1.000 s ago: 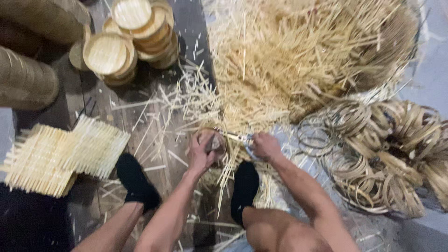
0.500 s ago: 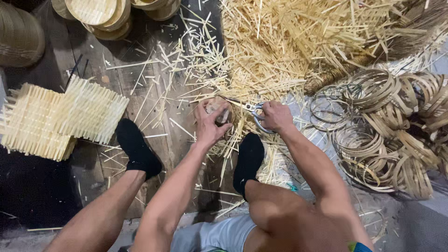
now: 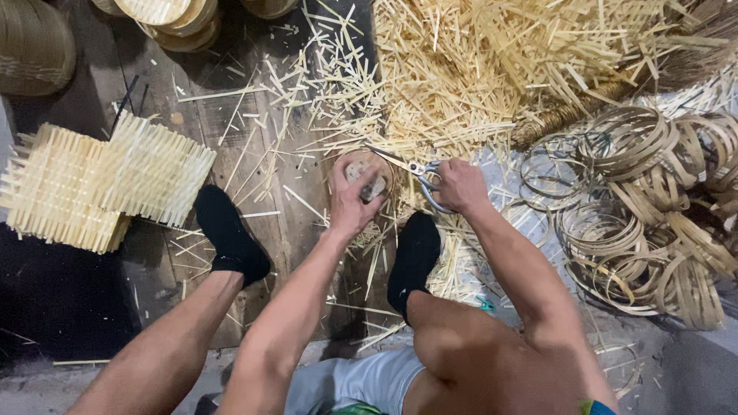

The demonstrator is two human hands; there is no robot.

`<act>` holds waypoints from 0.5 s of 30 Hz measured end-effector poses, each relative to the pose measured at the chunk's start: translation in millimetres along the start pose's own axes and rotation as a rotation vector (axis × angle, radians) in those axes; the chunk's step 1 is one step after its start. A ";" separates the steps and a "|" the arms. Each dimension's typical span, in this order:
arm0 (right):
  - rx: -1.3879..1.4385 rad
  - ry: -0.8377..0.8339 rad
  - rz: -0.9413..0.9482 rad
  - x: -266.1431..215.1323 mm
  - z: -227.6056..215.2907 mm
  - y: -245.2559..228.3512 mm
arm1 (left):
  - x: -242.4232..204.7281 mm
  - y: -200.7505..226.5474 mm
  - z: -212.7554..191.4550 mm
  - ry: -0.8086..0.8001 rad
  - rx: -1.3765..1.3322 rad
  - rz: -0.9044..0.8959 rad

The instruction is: The person assembles bamboo steamers by hand by bending thin bamboo strips around a circular wooden mold and trimming the ends with scissors.

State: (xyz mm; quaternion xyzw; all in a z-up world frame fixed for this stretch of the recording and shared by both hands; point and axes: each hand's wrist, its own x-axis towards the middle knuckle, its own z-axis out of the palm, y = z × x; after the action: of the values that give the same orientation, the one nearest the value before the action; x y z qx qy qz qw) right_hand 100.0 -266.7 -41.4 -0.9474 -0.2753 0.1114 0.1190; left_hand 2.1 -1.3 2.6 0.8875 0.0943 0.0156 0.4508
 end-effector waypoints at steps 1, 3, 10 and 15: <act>0.000 -0.001 -0.002 1.9 -3.0 -2.9 | 0.3 -0.7 2.2 -0.005 0.042 0.020; -0.051 0.242 -0.118 3.6 -12.1 -13.7 | -2.7 -4.0 3.5 -0.012 0.082 0.033; -0.036 -0.175 0.035 16.8 -27.9 -16.7 | 3.3 -13.3 -6.1 -0.106 0.087 0.094; -0.048 -0.120 0.100 3.6 -29.3 2.2 | 9.2 -7.6 -18.2 -0.215 0.053 0.100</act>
State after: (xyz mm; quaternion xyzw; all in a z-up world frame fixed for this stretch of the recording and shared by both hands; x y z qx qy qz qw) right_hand 112.1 -271.3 -14.9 -0.9541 -0.2370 0.1673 0.0737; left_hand 7.9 19.2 6.7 0.8993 0.0015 -0.0597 0.4332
